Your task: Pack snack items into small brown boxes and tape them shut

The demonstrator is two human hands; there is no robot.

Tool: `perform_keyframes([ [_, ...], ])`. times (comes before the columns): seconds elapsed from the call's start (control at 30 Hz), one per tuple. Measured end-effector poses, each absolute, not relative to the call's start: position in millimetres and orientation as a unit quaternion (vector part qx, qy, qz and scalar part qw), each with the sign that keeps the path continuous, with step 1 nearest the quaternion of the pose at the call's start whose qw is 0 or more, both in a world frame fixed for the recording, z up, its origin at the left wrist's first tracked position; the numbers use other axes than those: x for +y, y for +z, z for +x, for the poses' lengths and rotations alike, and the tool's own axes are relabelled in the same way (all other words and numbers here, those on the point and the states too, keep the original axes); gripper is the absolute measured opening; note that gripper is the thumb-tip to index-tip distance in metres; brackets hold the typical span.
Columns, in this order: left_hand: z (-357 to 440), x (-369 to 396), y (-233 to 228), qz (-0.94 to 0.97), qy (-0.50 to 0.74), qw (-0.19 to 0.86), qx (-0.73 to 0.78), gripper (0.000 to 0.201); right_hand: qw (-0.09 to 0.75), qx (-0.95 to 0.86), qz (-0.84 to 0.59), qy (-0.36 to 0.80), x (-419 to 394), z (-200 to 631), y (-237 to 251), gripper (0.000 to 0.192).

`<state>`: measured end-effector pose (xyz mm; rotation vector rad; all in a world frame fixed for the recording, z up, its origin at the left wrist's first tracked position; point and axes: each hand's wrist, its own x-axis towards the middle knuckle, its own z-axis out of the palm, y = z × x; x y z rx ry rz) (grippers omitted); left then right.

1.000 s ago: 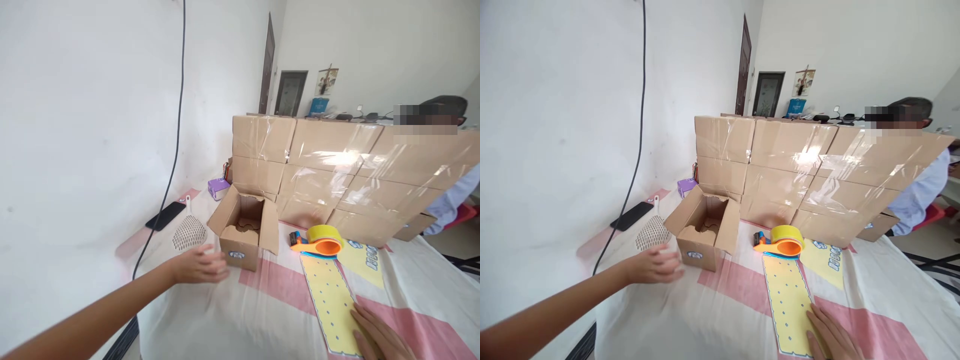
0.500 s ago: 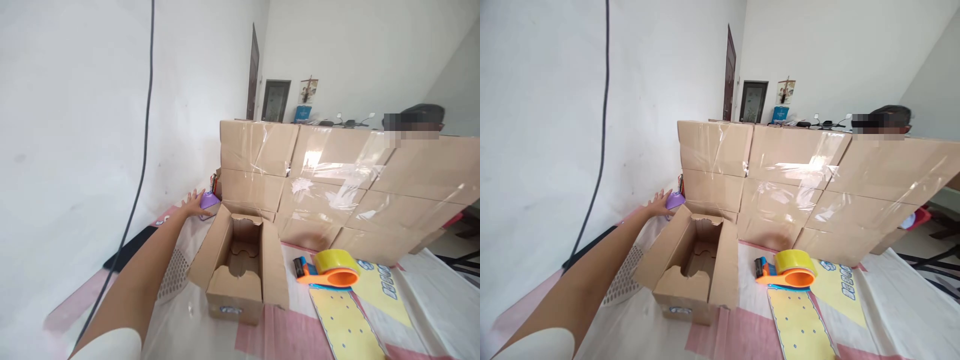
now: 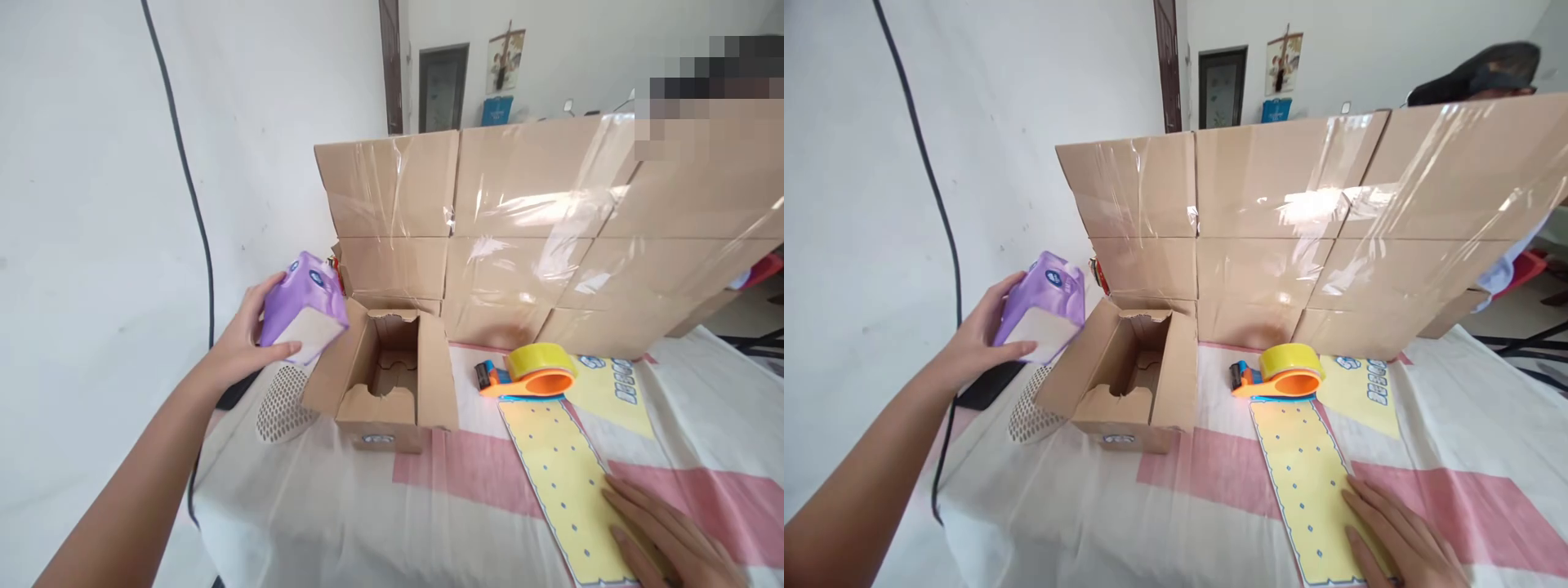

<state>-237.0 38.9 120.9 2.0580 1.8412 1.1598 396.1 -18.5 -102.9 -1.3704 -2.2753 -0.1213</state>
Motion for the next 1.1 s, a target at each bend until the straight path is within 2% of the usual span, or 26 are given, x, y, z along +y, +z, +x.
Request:
perform_keyframes([
  [0.13, -165, 10, 165, 0.816, 0.197, 0.098, 0.534, 0.105, 0.26, -0.814, -0.518, -0.035, -23, 381, -88, 0.04],
  [0.23, -132, 24, 170, 0.832, 0.038, 0.121, 0.54, 0.098, 0.257, -0.812, -0.524, -0.03, -26, 379, -84, 0.04],
  [0.3, -127, 37, 163, 0.829, -0.007, 0.124, 0.545, 0.094, 0.252, -0.816, -0.519, -0.033, -26, 381, -86, 0.04],
  [0.57, -143, 56, 120, 0.807, -0.007, 0.037, 0.59, 0.097, 0.243, -0.826, -0.506, -0.046, -24, 388, -94, 0.039],
  [0.63, -142, 57, 109, 0.812, -0.006, 0.016, 0.584, 0.082, 0.251, -0.82, -0.513, -0.042, -25, 385, -92, 0.039],
  [0.73, -141, 61, 96, 0.829, -0.017, 0.003, 0.56, 0.045, 0.264, -0.811, -0.522, -0.028, -25, 381, -90, 0.04],
  [0.8, -143, 65, 92, 0.842, -0.025, 0.018, 0.538, 0.035, 0.269, -0.813, -0.516, -0.024, -26, 380, -89, 0.04],
  [0.9, -144, 69, 91, 0.86, -0.016, 0.05, 0.508, 0.04, 0.273, -0.808, -0.522, -0.018, -26, 378, -87, 0.04],
  [1.1, -130, 58, 98, 0.841, 0.019, 0.115, 0.528, 0.063, 0.266, -0.801, -0.537, 0.002, -30, 372, -80, 0.041],
])
